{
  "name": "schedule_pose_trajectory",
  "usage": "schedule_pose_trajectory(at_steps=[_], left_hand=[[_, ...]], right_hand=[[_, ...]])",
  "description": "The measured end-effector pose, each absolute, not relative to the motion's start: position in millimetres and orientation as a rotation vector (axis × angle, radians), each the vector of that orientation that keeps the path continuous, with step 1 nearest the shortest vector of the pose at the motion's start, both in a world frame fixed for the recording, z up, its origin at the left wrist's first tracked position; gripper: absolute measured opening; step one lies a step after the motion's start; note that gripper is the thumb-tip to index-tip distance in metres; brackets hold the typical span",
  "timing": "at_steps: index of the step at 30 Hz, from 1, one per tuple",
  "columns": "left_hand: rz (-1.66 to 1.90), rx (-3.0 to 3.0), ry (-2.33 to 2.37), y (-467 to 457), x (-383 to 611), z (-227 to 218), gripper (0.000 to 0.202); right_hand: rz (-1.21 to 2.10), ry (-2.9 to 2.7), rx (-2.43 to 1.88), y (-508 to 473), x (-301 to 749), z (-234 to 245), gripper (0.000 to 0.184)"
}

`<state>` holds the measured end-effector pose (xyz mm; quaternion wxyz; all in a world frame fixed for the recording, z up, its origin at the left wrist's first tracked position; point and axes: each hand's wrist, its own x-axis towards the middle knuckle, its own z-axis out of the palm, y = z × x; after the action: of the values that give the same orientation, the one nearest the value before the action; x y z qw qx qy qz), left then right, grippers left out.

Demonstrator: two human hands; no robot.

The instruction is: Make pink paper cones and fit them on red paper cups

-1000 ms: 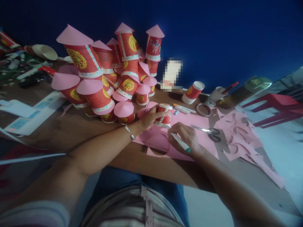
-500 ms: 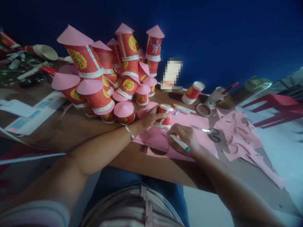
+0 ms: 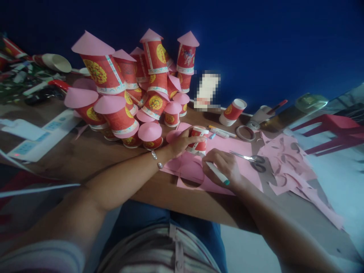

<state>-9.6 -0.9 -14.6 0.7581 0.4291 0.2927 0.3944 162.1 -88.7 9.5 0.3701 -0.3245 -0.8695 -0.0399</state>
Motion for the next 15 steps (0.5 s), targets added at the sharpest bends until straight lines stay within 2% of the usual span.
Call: schedule_pose_trajectory(at_steps=[15], left_hand=[[0.854, 0.984, 0.621, -0.3, -9.6, -17.9, 0.057]], right_hand=[[-0.112, -2.217, -0.822, -87.4, 160.9, 6.5, 0.014]])
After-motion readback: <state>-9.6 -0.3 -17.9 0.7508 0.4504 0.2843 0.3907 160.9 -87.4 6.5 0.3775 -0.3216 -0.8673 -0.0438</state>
